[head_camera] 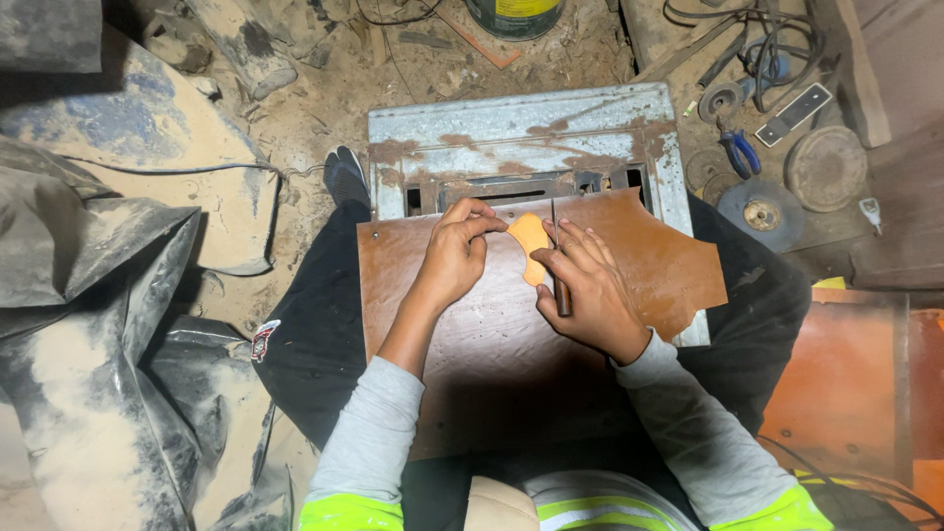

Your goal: The person uses a small orange leather piece as a template on a larger brown leather sheet, then repeatedly scores the surface with a pointed awl along the template's edges. The person repositions the template several times to continue scoring different areas of the leather.

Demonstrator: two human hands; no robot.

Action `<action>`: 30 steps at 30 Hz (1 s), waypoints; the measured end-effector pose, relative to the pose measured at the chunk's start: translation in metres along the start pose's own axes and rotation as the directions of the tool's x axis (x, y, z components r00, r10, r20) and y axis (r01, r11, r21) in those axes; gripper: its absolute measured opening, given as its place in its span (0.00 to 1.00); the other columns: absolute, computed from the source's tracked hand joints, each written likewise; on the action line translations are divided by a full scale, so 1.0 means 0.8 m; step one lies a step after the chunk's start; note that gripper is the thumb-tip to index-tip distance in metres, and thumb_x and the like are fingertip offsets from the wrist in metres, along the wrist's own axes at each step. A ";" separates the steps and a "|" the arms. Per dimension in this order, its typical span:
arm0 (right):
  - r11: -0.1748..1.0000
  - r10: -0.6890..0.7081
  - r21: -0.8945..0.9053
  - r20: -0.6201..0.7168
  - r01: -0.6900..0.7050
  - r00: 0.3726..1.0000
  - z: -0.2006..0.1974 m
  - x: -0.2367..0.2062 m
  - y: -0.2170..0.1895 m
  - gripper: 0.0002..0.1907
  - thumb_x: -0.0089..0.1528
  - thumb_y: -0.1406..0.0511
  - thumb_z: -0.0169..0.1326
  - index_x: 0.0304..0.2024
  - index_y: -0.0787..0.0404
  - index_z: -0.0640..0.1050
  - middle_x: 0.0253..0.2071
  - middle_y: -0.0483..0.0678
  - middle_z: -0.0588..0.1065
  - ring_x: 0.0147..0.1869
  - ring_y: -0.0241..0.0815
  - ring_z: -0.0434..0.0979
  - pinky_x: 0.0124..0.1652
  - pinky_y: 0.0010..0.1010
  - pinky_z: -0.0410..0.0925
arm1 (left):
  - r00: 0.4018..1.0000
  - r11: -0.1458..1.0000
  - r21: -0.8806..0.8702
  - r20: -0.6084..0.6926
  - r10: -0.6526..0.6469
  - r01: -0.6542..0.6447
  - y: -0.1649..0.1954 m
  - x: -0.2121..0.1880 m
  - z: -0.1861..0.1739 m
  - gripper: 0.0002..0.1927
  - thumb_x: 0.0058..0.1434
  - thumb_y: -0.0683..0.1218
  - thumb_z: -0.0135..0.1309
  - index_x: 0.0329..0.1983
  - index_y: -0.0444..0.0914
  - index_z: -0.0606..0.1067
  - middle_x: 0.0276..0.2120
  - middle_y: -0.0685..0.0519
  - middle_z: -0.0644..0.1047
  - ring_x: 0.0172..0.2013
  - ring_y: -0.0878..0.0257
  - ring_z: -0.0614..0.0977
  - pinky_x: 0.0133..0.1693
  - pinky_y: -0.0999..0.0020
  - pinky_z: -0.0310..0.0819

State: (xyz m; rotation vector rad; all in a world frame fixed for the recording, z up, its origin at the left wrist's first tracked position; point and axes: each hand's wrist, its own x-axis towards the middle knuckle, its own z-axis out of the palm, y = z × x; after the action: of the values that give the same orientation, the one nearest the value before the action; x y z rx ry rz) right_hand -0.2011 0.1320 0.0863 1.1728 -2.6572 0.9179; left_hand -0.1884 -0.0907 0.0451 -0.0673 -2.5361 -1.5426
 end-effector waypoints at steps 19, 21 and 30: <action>1.000 -0.001 0.008 -0.018 0.001 1.000 0.002 -0.001 -0.003 0.19 0.53 0.65 0.61 0.48 0.60 0.79 0.65 0.58 0.71 0.71 0.62 0.66 0.68 0.55 0.58 | 0.991 0.984 -0.117 0.002 -0.136 0.135 0.007 0.001 -0.009 0.18 0.60 0.31 0.44 0.47 0.35 0.80 0.48 0.49 0.78 0.48 0.55 0.81 0.52 0.65 0.75; 1.000 -0.001 0.002 -0.019 0.001 1.000 0.000 -0.001 -0.003 0.19 0.53 0.65 0.61 0.48 0.60 0.79 0.65 0.58 0.71 0.71 0.62 0.66 0.68 0.55 0.58 | 0.989 0.980 -0.129 0.002 -0.149 0.148 0.008 0.004 -0.010 0.18 0.61 0.31 0.44 0.47 0.35 0.80 0.47 0.50 0.79 0.48 0.55 0.82 0.52 0.66 0.76; 1.000 -0.016 -0.009 -0.013 0.016 1.000 -0.002 -0.002 -0.002 0.20 0.53 0.65 0.61 0.48 0.60 0.79 0.65 0.58 0.71 0.71 0.63 0.66 0.68 0.56 0.58 | 0.999 1.000 -0.011 -0.028 0.019 -0.020 0.001 -0.002 -0.001 0.18 0.56 0.29 0.46 0.41 0.34 0.83 0.48 0.46 0.77 0.51 0.52 0.80 0.53 0.62 0.74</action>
State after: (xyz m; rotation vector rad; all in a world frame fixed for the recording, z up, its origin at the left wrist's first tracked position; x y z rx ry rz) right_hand -0.1993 0.1330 0.0876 1.1802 -2.6352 0.9065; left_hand -0.1866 -0.0906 0.0459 -0.0711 -2.4982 -1.5398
